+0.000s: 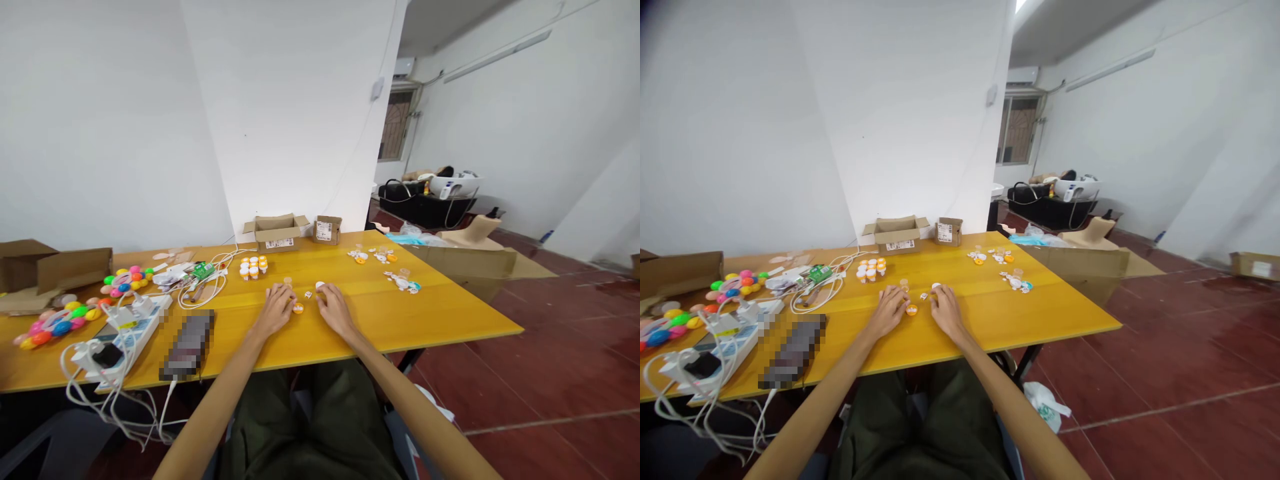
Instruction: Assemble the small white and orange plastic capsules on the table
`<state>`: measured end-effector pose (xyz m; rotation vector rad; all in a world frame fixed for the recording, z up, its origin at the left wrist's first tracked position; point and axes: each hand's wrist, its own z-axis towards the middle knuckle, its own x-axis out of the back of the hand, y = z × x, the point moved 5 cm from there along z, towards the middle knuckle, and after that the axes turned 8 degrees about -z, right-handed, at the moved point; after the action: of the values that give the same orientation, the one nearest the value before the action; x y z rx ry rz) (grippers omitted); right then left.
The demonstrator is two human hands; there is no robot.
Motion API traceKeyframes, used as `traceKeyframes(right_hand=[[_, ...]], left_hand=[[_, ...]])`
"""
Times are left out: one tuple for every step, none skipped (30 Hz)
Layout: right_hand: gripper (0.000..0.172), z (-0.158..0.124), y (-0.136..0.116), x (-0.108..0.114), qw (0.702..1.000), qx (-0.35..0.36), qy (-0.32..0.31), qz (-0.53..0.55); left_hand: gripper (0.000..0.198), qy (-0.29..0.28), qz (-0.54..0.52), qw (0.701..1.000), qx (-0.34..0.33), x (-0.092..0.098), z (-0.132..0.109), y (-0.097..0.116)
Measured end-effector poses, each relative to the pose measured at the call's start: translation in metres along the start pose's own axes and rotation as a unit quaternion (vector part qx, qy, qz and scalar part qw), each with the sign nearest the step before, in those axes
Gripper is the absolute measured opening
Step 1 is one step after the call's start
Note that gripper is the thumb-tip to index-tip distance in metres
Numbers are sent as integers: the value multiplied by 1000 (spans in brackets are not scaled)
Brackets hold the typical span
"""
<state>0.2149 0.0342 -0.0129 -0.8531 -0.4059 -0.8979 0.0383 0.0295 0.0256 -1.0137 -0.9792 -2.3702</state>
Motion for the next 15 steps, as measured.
traceKeyframes(right_hand=[[21, 0, 1, 0, 1000, -9, 3, -1], [22, 0, 3, 0, 1000, -17, 6, -3], [22, 0, 3, 0, 1000, -23, 7, -5], [23, 0, 4, 0, 1000, -26, 8, -8], [23, 0, 3, 0, 1000, -25, 8, -10], [23, 0, 3, 0, 1000, -23, 7, -13], [24, 0, 2, 1, 1000, -18, 6, -14], [24, 0, 1, 1, 1000, -12, 4, -15], [24, 0, -1, 1, 1000, -6, 0, -16], [24, 1, -2, 1, 1000, 1, -5, -17], [23, 1, -3, 2, 1000, 8, -10, -17], [23, 1, -5, 2, 1000, 16, -15, -18], [23, 1, -6, 1, 999, 24, -20, -19], [23, 0, -7, 1, 999, 32, -25, -20], [22, 0, -9, 0, 999, 39, -28, -20]], left_hand=[[18, 17, -6, 1000, 14, 2, 1, -2], [19, 38, -12, 999, 30, 4, 1, -5], [19, 62, -19, 997, 48, 7, 2, -8], [19, 89, -27, 993, 67, 10, 2, -12], [19, 117, -37, 989, 85, 13, 2, -17], [19, 143, -47, 983, 102, 16, 2, -21], [18, 166, -57, 977, 118, 18, 1, -26], [16, 186, -65, 971, 132, 20, 1, -31], [16, 200, -73, 967, 143, 21, 1, -35], [15, 210, -80, 963, 149, 22, 0, -38], [14, 216, -85, 961, 151, 23, 0, -40], [14, 217, -88, 960, 153, 23, 0, -42], [13, 216, -89, 960, 153, 23, 0, -43], [12, 212, -90, 961, 155, 22, 0, -44], [11, 207, -91, 961, 156, 21, 0, -45]])
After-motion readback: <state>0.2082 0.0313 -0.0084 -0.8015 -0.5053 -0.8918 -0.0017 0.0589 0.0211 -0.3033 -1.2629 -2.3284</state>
